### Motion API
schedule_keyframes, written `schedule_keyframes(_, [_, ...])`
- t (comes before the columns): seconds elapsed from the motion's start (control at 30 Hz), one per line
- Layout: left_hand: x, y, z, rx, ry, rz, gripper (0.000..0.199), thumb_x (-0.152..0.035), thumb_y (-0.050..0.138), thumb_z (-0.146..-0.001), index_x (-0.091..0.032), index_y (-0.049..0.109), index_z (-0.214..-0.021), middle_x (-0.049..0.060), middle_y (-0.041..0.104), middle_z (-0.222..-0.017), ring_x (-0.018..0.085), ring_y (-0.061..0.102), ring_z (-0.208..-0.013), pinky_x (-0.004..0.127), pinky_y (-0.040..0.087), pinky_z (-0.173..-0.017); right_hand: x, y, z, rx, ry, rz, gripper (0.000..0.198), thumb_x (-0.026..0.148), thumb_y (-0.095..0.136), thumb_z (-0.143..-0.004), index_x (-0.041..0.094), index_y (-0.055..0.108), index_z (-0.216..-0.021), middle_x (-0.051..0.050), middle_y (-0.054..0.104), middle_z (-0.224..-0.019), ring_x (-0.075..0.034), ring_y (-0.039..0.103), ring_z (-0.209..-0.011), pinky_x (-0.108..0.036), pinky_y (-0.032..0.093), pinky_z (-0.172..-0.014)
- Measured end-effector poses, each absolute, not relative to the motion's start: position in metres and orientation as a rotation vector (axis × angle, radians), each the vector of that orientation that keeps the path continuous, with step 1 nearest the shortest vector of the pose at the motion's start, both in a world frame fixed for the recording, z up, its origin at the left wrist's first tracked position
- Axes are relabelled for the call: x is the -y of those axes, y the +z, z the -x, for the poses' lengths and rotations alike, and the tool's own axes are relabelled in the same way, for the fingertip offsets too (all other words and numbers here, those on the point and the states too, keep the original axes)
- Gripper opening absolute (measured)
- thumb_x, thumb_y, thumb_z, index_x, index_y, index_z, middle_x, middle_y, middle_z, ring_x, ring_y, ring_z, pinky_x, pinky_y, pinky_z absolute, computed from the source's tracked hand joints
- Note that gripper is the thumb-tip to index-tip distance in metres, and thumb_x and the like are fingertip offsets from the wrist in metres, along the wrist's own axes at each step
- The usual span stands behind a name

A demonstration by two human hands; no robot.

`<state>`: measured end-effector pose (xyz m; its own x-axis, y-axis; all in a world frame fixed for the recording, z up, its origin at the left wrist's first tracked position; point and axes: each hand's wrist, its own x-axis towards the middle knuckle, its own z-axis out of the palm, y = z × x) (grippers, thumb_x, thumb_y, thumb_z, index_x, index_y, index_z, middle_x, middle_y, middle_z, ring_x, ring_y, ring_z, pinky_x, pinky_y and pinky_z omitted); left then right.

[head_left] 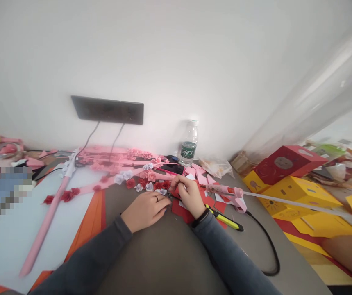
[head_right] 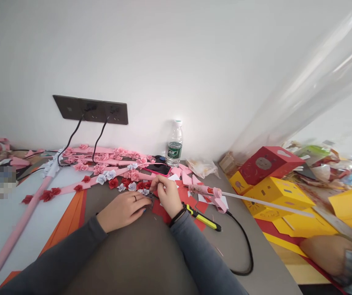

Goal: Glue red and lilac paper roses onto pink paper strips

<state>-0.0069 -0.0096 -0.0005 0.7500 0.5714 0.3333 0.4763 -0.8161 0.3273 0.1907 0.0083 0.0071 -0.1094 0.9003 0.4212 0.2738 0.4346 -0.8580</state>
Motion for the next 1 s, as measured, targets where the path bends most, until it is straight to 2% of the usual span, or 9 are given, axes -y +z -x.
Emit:
schedule_keyframes(0.1, [0.0114, -0.0039, 0.0029, -0.848, 0.599, -2.814, 0.034, -0.012, 0.054, -0.093, -0.021, 0.063, -0.124, 0.011, 0.070, -0.126, 0.030, 0.066, -0.114, 0.043, 0.050, -0.098, -0.0075, 0.0073, -0.1895, 1.649, 0.725, 1.045, 0.023, 0.011, 0.039, -0.075, 0.023, 0.058, -0.070, 0.000, 0.066, -0.063, -0.017, 0.064, -0.062, -0.029, 0.048, -0.064])
schedule_keyframes(0.23, [0.0106, -0.0049, 0.0026, -0.874, 0.599, -2.807, 0.036, -0.015, 0.057, -0.093, -0.019, 0.062, -0.128, 0.014, 0.068, -0.130, 0.031, 0.065, -0.115, 0.046, 0.050, -0.099, -0.0069, 0.0080, -0.1895, 1.658, 0.712, 1.058, 0.023, 0.011, 0.039, -0.075, 0.023, 0.058, -0.069, 0.000, 0.066, -0.064, -0.017, 0.063, -0.063, -0.029, 0.048, -0.065])
schedule_keyframes(0.33, [0.0095, -0.0028, 0.0038, -0.848, 0.607, -2.805, 0.025, -0.020, 0.056, -0.097, -0.019, 0.067, -0.119, 0.013, 0.073, -0.118, 0.030, 0.068, -0.109, 0.044, 0.051, -0.096, -0.0072, 0.0081, -0.1897, 1.665, 0.713, 1.050, 0.023, 0.011, 0.038, -0.075, 0.023, 0.057, -0.069, 0.000, 0.066, -0.064, -0.017, 0.064, -0.063, -0.028, 0.048, -0.064])
schedule_keyframes(0.4, [0.0092, -0.0011, 0.0051, -0.863, 0.617, -2.810, 0.019, -0.023, 0.052, -0.100, -0.020, 0.071, -0.102, 0.009, 0.076, -0.098, 0.026, 0.071, -0.095, 0.039, 0.052, -0.089, -0.0072, 0.0084, -0.1896, 1.669, 0.712, 1.050, 0.023, 0.010, 0.038, -0.075, 0.023, 0.057, -0.069, 0.001, 0.066, -0.063, -0.017, 0.063, -0.062, -0.027, 0.047, -0.063])
schedule_keyframes(0.5, [0.0095, 0.0005, 0.0074, -0.925, 0.659, -2.837, 0.036, -0.028, 0.044, -0.105, -0.019, 0.066, -0.077, 0.004, 0.068, -0.070, 0.021, 0.067, -0.074, 0.032, 0.050, -0.072, -0.0070, 0.0089, -0.1898, 1.670, 0.704, 1.044, 0.023, 0.010, 0.038, -0.075, 0.023, 0.056, -0.069, 0.001, 0.066, -0.063, -0.016, 0.063, -0.061, -0.026, 0.047, -0.063])
schedule_keyframes(0.57, [0.0100, 0.0008, 0.0085, -0.957, 0.718, -2.843, 0.039, -0.027, 0.041, -0.106, -0.019, 0.065, -0.077, 0.003, 0.066, -0.069, 0.020, 0.066, -0.071, 0.031, 0.049, -0.067, -0.0069, 0.0091, -0.1901, 1.672, 0.698, 1.037, 0.023, 0.010, 0.038, -0.074, 0.022, 0.056, -0.070, 0.001, 0.066, -0.063, -0.016, 0.063, -0.061, -0.026, 0.047, -0.062])
schedule_keyframes(0.73, [0.0114, 0.0018, 0.0086, -1.029, 0.773, -2.808, 0.032, -0.026, 0.039, -0.106, -0.019, 0.067, -0.091, 0.004, 0.070, -0.078, 0.019, 0.067, -0.073, 0.028, 0.048, -0.067, -0.0074, 0.0090, -0.1908, 1.669, 0.694, 1.044, 0.023, 0.009, 0.038, -0.074, 0.022, 0.057, -0.070, 0.001, 0.066, -0.062, -0.015, 0.062, -0.060, -0.025, 0.046, -0.061])
schedule_keyframes(0.9, [0.0126, 0.0032, 0.0079, -0.918, 0.705, -2.873, 0.040, -0.029, 0.038, -0.106, -0.020, 0.059, -0.074, 0.001, 0.062, -0.064, 0.016, 0.062, -0.062, 0.027, 0.041, -0.059, -0.0072, 0.0089, -0.1900, 1.677, 0.711, 1.032, 0.023, 0.010, 0.038, -0.074, 0.022, 0.056, -0.070, 0.001, 0.065, -0.062, -0.015, 0.063, -0.060, -0.025, 0.047, -0.062])
schedule_keyframes(1.0, [0.0132, 0.0046, 0.0093, -0.907, 0.787, -2.792, 0.035, -0.026, 0.037, -0.105, -0.020, 0.057, -0.077, 0.000, 0.063, -0.066, 0.016, 0.062, -0.062, 0.026, 0.041, -0.060, -0.0072, 0.0087, -0.1899, 1.681, 0.702, 1.032, 0.023, 0.010, 0.038, -0.075, 0.022, 0.056, -0.069, 0.001, 0.065, -0.063, -0.015, 0.063, -0.060, -0.025, 0.047, -0.061])
